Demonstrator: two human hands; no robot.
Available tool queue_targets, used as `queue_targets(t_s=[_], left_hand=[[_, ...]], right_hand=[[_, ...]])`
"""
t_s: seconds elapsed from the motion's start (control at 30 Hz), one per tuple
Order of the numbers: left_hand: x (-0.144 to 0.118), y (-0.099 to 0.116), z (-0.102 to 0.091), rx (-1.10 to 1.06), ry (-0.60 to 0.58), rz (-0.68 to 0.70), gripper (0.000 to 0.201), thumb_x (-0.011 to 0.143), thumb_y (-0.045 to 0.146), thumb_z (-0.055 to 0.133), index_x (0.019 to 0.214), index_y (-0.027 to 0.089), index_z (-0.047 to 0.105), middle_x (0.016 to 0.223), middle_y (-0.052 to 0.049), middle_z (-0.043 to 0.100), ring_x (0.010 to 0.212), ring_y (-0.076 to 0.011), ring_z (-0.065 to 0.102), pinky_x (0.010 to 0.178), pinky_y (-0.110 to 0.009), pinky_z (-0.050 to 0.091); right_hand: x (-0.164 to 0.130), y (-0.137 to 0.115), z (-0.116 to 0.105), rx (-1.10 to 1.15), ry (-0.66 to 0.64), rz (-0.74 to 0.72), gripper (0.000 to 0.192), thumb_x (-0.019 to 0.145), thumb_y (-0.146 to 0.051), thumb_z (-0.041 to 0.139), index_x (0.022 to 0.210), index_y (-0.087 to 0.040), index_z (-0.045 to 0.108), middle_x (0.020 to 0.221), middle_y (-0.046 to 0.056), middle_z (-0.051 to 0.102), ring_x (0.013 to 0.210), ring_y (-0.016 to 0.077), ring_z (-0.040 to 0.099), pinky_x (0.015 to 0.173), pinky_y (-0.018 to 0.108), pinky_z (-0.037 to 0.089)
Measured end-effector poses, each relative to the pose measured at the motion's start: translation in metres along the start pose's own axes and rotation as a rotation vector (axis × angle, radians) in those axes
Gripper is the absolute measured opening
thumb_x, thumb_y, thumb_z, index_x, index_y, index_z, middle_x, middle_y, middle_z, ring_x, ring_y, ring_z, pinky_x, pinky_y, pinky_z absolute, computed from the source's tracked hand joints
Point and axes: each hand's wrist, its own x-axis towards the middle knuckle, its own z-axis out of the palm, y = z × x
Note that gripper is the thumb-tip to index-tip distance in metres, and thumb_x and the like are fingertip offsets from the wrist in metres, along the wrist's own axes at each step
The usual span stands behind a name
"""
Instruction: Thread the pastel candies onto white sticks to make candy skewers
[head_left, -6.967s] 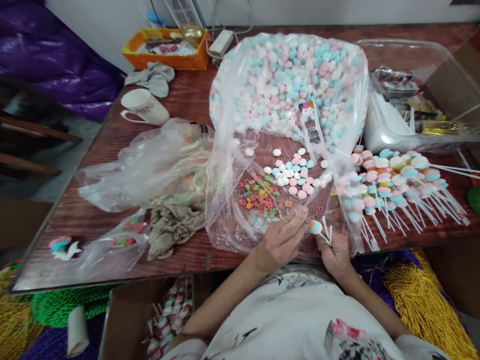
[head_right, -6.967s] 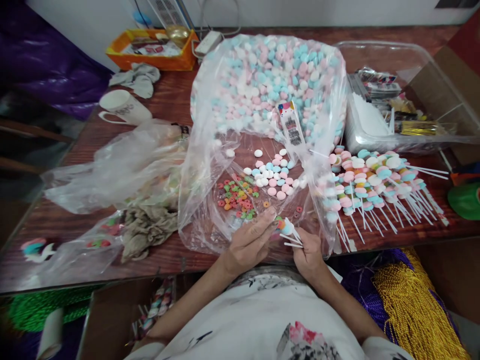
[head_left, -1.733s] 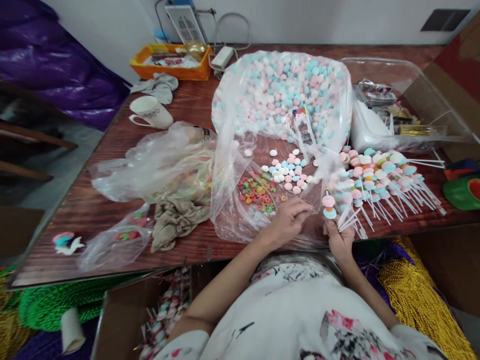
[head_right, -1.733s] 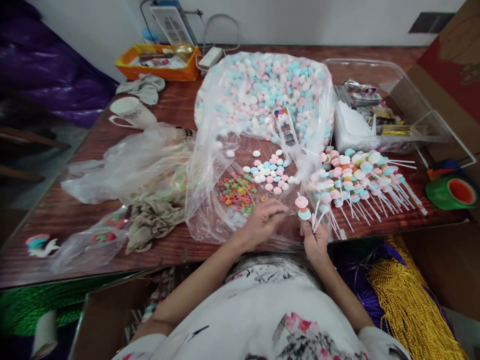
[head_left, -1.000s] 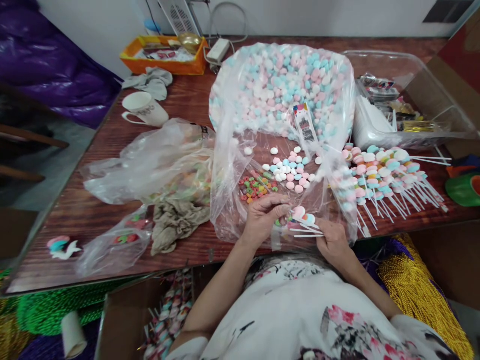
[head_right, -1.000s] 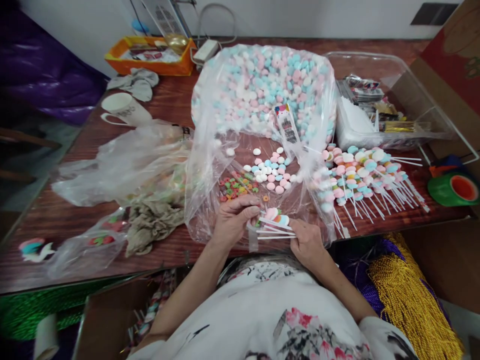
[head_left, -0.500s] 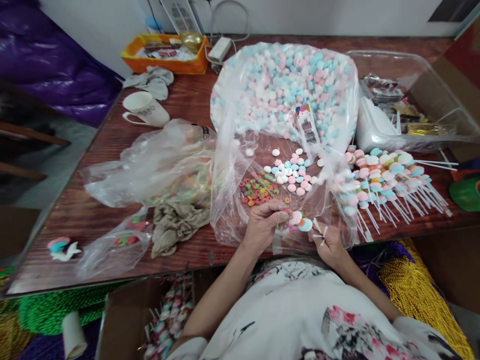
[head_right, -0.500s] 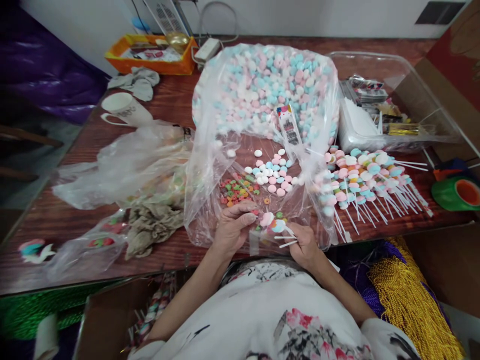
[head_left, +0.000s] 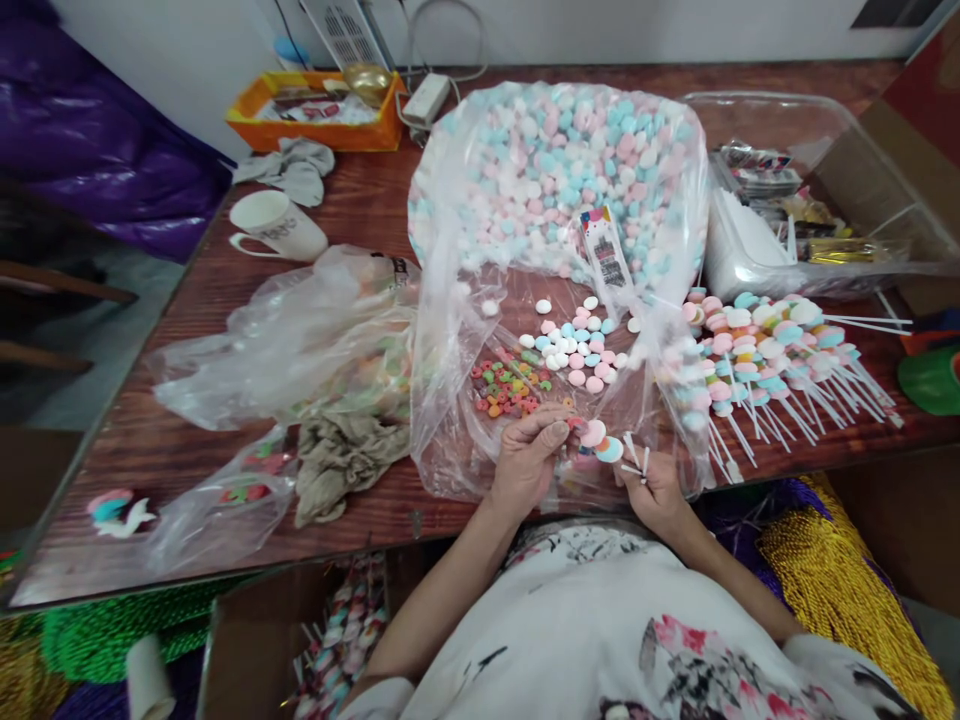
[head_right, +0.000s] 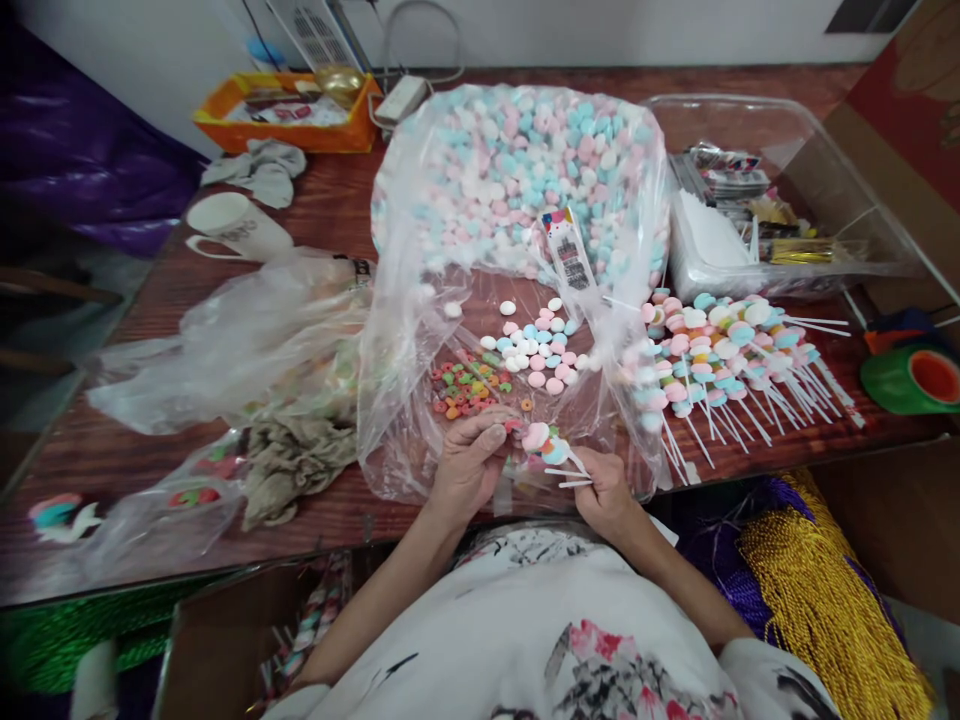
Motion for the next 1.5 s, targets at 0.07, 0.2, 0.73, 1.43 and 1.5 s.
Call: queue_targets(t_s=[0.07,0.2,0.73,1.43,1.5], left_hand=[[0.000,-0.002,-0.003,0.060,0.013,0.059,0.014,0.071,0.035,0.080,0.074,0.021,0.078,0.084,-0.005,0.069,0.066,-0.0111,0.059,0.057,-0.023,0.050],[0.001,0.000,-0.010,0.287,0.014,0.229,0.010,0.073,0.032,0.079,0.079,0.023,0.079,0.085,-0.005,0.071,0.080,-0.0150,0.063,0.072,-0.027,0.053],[0.000,0.003,-0.005,0.362,-0.043,0.053,0.015,0.072,0.032,0.079,0.080,0.019,0.077,0.076,-0.002,0.071,0.069,-0.0125,0.062,0.066,-0.024,0.052],[0.095,0.028,-0.031,1.607,-0.240,0.466,0.033,0.081,0.019,0.061,0.114,0.018,0.068,0.105,-0.010,0.065,0.099,-0.0241,0.059,0.092,-0.040,0.047],[0.099,0.025,-0.029,1.738,-0.316,0.456,0.032,0.082,0.016,0.057,0.113,0.018,0.068,0.103,-0.010,0.063,0.098,-0.0243,0.058,0.089,-0.039,0.048]], right_hand=[[0.001,-0.001,0.000,-0.004,0.013,-0.011,0.024,0.091,-0.011,0.044,0.073,-0.020,0.057,0.064,-0.001,0.055,0.055,0.0118,0.048,0.056,0.024,0.038],[0.000,0.001,0.001,-0.016,0.028,-0.051,0.025,0.090,-0.009,0.042,0.075,-0.020,0.058,0.065,-0.001,0.057,0.055,0.0121,0.050,0.056,0.023,0.040],[-0.006,0.009,0.003,-0.028,0.075,-0.054,0.026,0.089,-0.008,0.041,0.079,-0.019,0.062,0.064,0.001,0.059,0.058,0.0139,0.055,0.059,0.025,0.044],[-0.009,0.014,0.006,0.277,0.254,0.217,0.035,0.096,-0.029,0.049,0.063,-0.019,0.051,0.056,-0.003,0.047,0.051,0.0102,0.043,0.054,0.025,0.034],[-0.008,0.014,0.006,0.266,0.230,0.203,0.035,0.097,-0.029,0.048,0.063,-0.019,0.051,0.056,-0.003,0.047,0.052,0.0102,0.043,0.054,0.025,0.034]])
